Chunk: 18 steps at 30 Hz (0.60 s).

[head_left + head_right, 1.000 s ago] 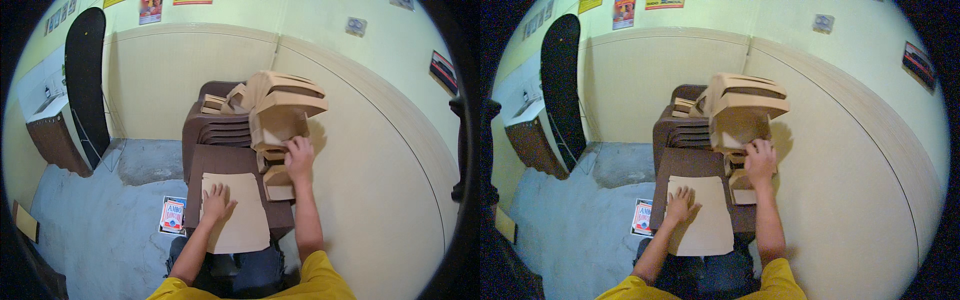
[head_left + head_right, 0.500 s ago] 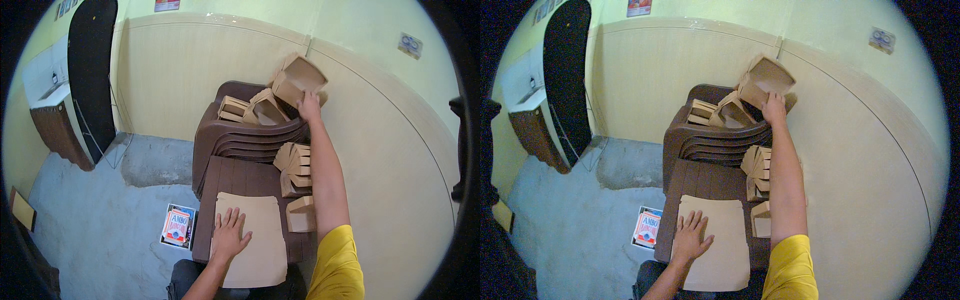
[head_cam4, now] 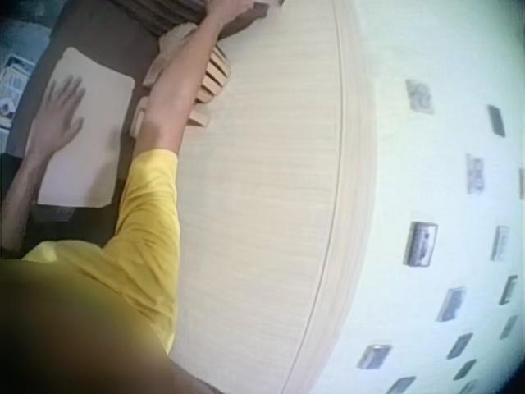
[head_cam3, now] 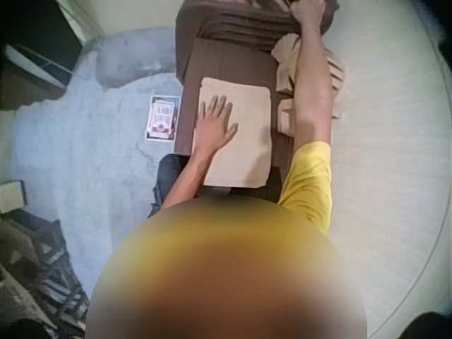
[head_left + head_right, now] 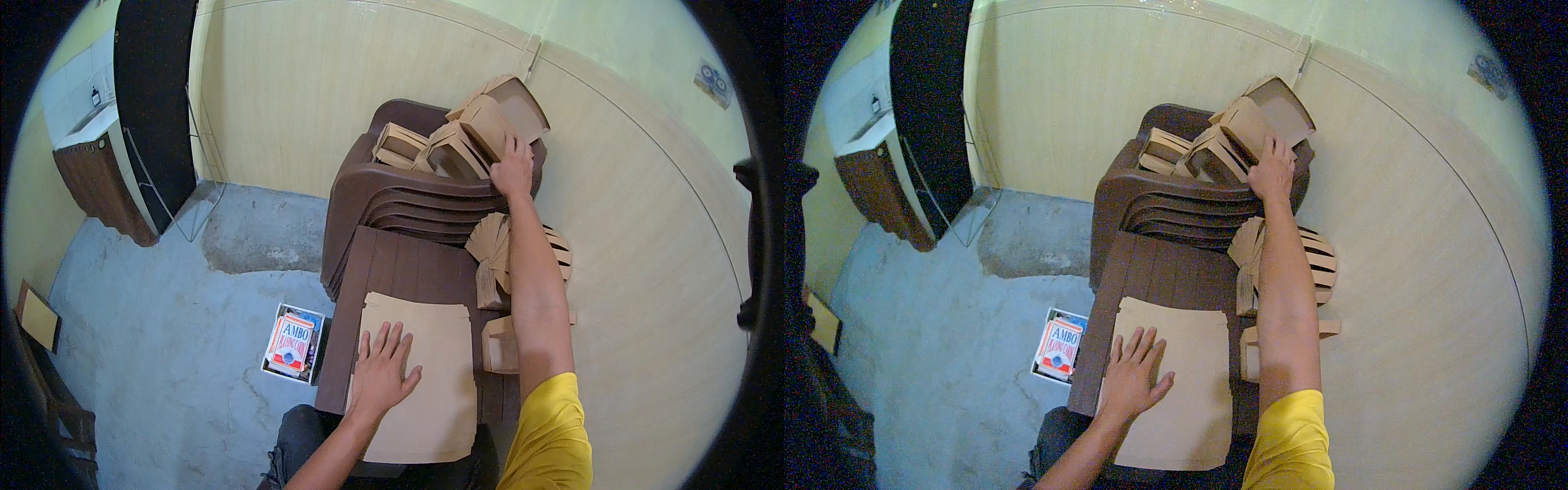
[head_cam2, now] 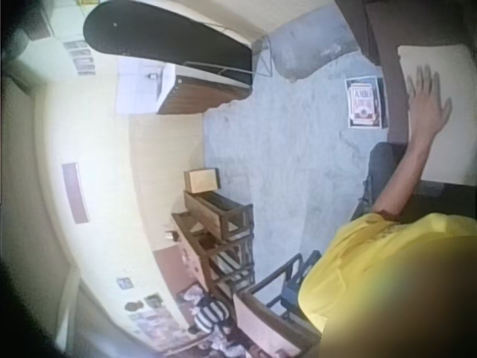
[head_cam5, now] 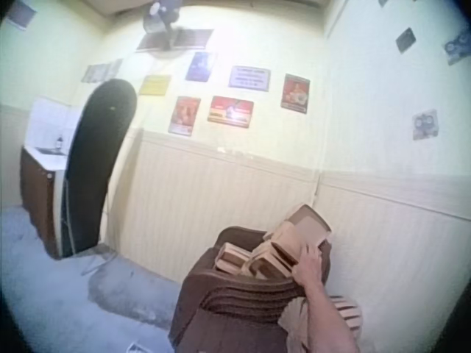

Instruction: The person folds flat cardboard sheets into small boxes by hand, aligning edges and creasing flaps. They place each completed box into a growing stack on the chair beside them.

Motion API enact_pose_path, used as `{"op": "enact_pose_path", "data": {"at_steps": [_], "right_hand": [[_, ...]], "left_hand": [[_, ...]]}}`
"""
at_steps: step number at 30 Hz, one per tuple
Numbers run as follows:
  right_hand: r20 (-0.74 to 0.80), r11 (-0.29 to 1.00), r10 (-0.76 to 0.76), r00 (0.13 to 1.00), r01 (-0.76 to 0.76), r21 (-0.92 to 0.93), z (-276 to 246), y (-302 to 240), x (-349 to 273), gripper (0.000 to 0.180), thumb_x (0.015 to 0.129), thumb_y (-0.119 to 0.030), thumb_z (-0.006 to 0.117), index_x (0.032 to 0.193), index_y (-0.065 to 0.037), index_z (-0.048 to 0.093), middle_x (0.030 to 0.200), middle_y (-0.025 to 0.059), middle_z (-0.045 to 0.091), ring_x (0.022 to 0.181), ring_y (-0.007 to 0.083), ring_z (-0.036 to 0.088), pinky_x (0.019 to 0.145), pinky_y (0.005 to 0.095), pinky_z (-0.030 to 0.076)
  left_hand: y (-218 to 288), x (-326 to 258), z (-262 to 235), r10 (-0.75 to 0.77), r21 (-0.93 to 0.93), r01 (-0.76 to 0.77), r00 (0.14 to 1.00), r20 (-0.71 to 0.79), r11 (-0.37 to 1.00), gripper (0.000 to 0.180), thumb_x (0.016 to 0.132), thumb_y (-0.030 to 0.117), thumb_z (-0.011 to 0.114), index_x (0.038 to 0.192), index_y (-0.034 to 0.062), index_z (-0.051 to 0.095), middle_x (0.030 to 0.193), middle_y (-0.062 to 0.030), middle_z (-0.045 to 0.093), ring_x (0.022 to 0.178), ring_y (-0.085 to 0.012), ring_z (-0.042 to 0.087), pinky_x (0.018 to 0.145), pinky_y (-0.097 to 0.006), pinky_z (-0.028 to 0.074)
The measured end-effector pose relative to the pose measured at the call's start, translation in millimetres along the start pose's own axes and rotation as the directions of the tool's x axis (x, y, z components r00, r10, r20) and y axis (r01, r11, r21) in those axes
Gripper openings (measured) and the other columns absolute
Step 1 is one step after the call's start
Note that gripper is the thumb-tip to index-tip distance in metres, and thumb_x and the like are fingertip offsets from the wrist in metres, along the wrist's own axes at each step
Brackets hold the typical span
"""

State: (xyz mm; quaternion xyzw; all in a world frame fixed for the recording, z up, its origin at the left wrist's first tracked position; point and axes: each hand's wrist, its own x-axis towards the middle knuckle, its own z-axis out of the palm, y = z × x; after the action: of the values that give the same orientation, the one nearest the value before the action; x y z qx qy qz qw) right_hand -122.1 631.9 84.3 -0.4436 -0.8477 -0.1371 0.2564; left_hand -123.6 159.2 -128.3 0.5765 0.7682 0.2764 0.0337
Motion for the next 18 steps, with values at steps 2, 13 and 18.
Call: {"op": "enact_pose_path", "data": {"at_steps": [2,13,18], "right_hand": [[0.092,0.997,0.075,0.993,-0.075,-0.010,-1.8,-2.9,2.1,0.099,0.092,-0.027,0.077,0.174,-0.010,0.025,0.181,0.0144,0.022,0.165,0.0339,0.027,0.131,0.0627,0.030],[0.370,0.997,0.068,0.927,-0.048,-0.065,14.5,32.0,12.1,0.089,0.095,-0.040,0.073,0.171,-0.012,0.035,0.177,0.0128,0.037,0.162,0.0297,0.038,0.134,0.0642,0.019],[0.269,0.994,0.024,0.963,-0.051,0.095,11.8,33.2,21.3,0.097,0.089,-0.041,0.073,0.173,-0.016,0.032,0.180,0.0081,0.031,0.166,0.0315,0.027,0.134,0.0678,0.008]], "left_hand": [[-0.3,-0.1,-0.4,-0.002,-0.015,0.002,1.000,0.010,1.000,0.072,0.100,0.054,0.063,0.156,0.0093,0.058,0.173,-0.0160,0.042,0.164,-0.0373,0.031,0.134,-0.062,0.017],[2.2,-0.6,-0.8,-0.010,-0.027,0.010,1.000,-0.008,1.000,0.069,0.099,0.050,0.065,0.153,0.0085,0.060,0.172,-0.0172,0.044,0.163,-0.0373,0.033,0.134,-0.062,0.017],[2.1,-0.1,-1.2,-0.016,-0.014,0.016,1.000,0.000,1.000,0.068,0.098,0.049,0.065,0.153,0.0083,0.060,0.171,-0.0165,0.045,0.163,-0.0368,0.033,0.134,-0.062,0.017]]}}
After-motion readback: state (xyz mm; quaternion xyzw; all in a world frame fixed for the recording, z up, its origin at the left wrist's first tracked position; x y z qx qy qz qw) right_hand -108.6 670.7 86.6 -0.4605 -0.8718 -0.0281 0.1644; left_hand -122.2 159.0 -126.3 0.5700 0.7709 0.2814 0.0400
